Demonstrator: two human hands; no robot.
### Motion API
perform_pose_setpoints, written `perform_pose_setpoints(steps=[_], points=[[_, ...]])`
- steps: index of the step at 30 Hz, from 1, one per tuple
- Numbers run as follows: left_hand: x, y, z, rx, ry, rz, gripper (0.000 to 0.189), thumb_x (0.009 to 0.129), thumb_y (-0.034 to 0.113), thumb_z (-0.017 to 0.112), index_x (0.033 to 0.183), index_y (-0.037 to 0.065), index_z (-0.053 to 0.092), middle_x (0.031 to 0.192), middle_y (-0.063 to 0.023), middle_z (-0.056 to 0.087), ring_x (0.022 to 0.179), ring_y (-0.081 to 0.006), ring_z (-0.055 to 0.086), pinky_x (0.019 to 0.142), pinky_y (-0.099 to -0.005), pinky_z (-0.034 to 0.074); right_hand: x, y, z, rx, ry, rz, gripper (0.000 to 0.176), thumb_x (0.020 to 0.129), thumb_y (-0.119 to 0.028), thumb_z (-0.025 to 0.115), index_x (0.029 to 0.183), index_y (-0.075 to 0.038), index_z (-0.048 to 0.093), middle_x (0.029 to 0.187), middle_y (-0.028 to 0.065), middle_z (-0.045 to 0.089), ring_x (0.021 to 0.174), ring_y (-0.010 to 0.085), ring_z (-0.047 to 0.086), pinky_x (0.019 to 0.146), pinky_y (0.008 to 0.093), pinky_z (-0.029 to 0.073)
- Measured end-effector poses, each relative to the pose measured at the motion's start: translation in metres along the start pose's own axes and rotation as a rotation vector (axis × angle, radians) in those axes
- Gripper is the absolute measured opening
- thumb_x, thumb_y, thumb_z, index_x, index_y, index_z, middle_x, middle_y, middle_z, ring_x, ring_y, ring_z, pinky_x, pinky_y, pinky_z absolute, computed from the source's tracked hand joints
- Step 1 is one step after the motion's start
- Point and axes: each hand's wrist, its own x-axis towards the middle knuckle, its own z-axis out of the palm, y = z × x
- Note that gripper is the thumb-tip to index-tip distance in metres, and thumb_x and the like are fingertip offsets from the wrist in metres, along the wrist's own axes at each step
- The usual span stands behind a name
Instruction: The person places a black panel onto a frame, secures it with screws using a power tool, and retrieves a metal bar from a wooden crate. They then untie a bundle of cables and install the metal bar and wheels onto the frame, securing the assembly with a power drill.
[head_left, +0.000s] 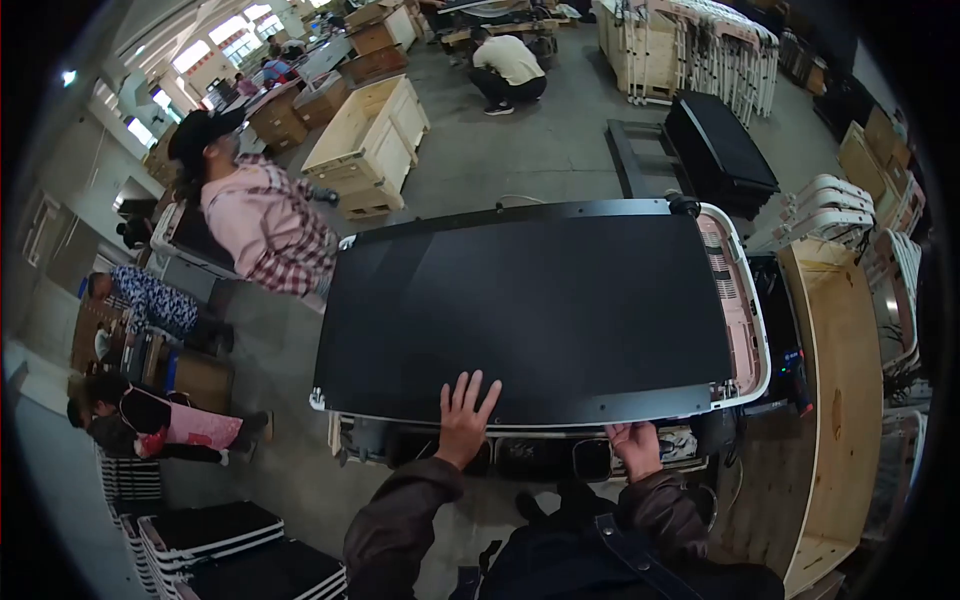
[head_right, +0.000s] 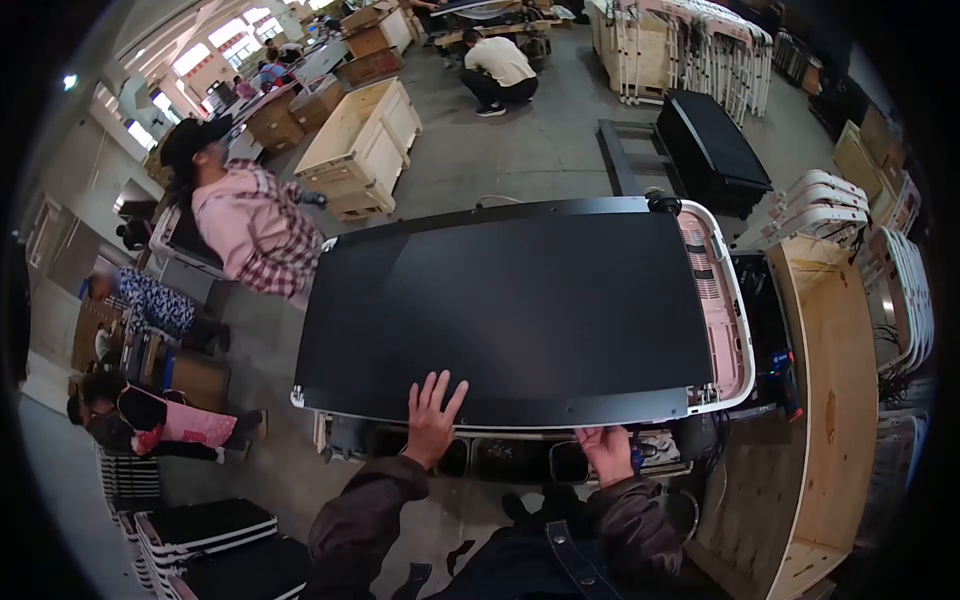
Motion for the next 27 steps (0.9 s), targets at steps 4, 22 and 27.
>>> perform_pose_setpoints(steps=[4, 22, 27], points=[[-0.015, 0.0, -0.024, 0.008, 0.026, 0.055, 0.071, 0.085, -0.001, 0.06, 0.152, 0.019, 0.048, 0.154, -0.015, 0.045, 0.143, -0.0372, 0.041, 0.115, -0.0579, 0.033, -0.019, -0.007, 0.004, -0.015, -0.109, -0.036, 0.021, 0.104, -0.012, 0.042, 0.101, -0.003, 0.06, 0.094, 0.0075, 0.068, 0.091, 0.0241, 0.066, 0.098, 0.0443, 0.053], [0.056, -0.123, -0.377, -0.109, 0.392, 0.399, 0.05, 0.082, 0.039, 0.081, 0.11, 0.0, 0.069, 0.089, -0.0172, 0.064, 0.081, -0.0367, 0.065, 0.072, -0.0408, 0.05, -0.023, 0.197, -0.048, -0.95, -0.097, -0.769, 0.029, 0.101, -0.017, 0.056, 0.128, -0.009, 0.06, 0.125, 0.0111, 0.066, 0.115, 0.0281, 0.063, 0.106, 0.042, 0.049], [0.083, -0.183, -0.342, -0.116, 0.284, 0.341, 0.055, 0.087, 0.053, 0.074, 0.109, 0.002, 0.07, 0.098, -0.0207, 0.068, 0.087, -0.0416, 0.066, 0.074, -0.0456, 0.05, -0.075, 0.267, -0.073, -0.926, -0.163, -0.808, 0.051, 0.098, -0.012, 0.062, 0.146, -0.005, 0.049, 0.144, 0.0129, 0.056, 0.136, 0.0271, 0.052, 0.115, 0.0402, 0.042]])
